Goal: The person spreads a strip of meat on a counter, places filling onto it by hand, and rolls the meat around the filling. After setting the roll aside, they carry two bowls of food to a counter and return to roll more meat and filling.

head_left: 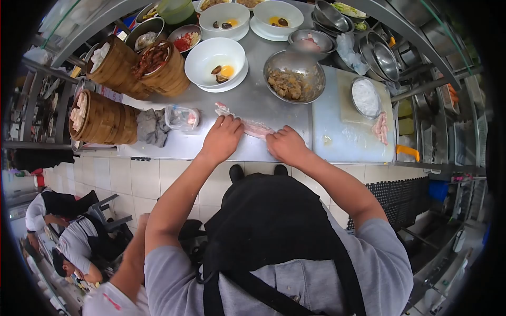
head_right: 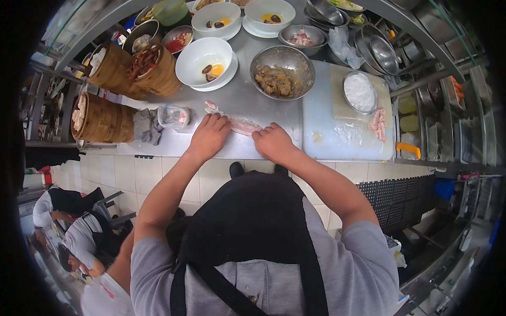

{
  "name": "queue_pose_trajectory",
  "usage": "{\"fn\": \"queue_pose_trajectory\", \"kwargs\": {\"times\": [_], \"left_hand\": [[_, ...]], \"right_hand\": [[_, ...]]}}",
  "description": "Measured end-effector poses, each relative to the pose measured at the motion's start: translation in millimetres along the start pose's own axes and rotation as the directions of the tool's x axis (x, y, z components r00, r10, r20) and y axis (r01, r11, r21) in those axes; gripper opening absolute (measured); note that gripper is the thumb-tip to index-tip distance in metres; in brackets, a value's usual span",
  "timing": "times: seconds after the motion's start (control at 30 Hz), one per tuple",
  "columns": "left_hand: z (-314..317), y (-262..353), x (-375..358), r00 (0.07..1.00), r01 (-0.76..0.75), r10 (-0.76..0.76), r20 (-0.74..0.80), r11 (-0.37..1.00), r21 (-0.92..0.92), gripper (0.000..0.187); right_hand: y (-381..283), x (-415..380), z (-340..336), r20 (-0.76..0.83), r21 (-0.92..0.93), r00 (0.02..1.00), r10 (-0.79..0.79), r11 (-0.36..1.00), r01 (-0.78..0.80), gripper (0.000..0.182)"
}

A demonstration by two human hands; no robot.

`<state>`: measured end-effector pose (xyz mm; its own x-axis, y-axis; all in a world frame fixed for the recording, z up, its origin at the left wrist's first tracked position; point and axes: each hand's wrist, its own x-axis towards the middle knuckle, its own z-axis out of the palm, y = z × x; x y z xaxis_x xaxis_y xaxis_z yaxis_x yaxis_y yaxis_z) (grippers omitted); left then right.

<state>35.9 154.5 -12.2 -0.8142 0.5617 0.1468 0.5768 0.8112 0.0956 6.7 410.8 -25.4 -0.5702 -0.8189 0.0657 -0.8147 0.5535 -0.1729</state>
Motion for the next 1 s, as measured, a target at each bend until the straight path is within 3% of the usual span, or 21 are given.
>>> {"fn": "queue_pose_trajectory", "kwargs": {"times": [0.07,0.13,0.2,0.23,0.3,0.5,0.53,0.6,0.7,1.0], "left_hand": [[-4.5,7.0,-9.9,0.984,0.076,-0.070,-0.166,0.997,0.033,0.035],[-2.0,18.6,-14.4,0.991,0.042,-0.046,-0.128,0.999,-0.032,0.039],[8.0,29.9,-11.9,0.995,0.006,-0.016,-0.099,0.995,-0.101,0.041],[12.8,30.4,-11.2,0.995,0.004,-0.014,-0.102,0.995,-0.099,0.041],[19.3,29.4,-9.3,0.989,0.060,-0.061,-0.136,0.998,-0.009,0.039],[18.0,20.0,-7.3,0.978,0.171,-0.157,-0.137,0.980,0.099,0.036],[18.5,24.3,-5.7,0.978,0.170,-0.155,-0.140,0.980,0.100,0.036],[20.0,39.3,-3.9,0.990,0.072,-0.083,-0.111,0.992,-0.101,0.041],[21.3,54.7,-2.0,0.994,0.058,-0.071,-0.079,0.986,-0.155,0.048],[11.6,30.2,-9.3,0.965,0.241,-0.246,-0.093,0.968,-0.062,0.062]], "right_hand": [[-5.5,-6.2,-15.5,0.005,0.066,1.000,0.020,0.998,-0.020,0.013],[-8.2,-5.8,-18.4,0.010,0.133,0.999,0.041,0.990,-0.042,0.017],[-9.3,-1.4,-15.2,-0.172,0.157,0.985,0.031,0.988,-0.004,0.025],[-7.7,-0.2,-10.4,-0.174,0.154,0.984,0.031,0.988,-0.004,0.025],[-4.8,2.3,-0.4,-0.083,0.135,0.994,0.071,0.989,-0.059,0.029],[-8.5,-7.7,7.3,-0.066,0.135,0.992,0.105,0.986,-0.095,0.025],[-9.1,-8.6,8.7,-0.069,0.133,0.992,0.105,0.987,-0.095,0.025],[-11.3,-9.1,10.6,-0.085,0.168,0.987,0.138,0.978,-0.122,0.021],[-14.9,-9.5,9.1,-0.131,0.175,0.980,0.149,0.977,-0.125,0.017],[-17.6,-10.7,-0.8,-0.005,0.186,0.983,0.185,0.966,-0.181,0.019]]}}
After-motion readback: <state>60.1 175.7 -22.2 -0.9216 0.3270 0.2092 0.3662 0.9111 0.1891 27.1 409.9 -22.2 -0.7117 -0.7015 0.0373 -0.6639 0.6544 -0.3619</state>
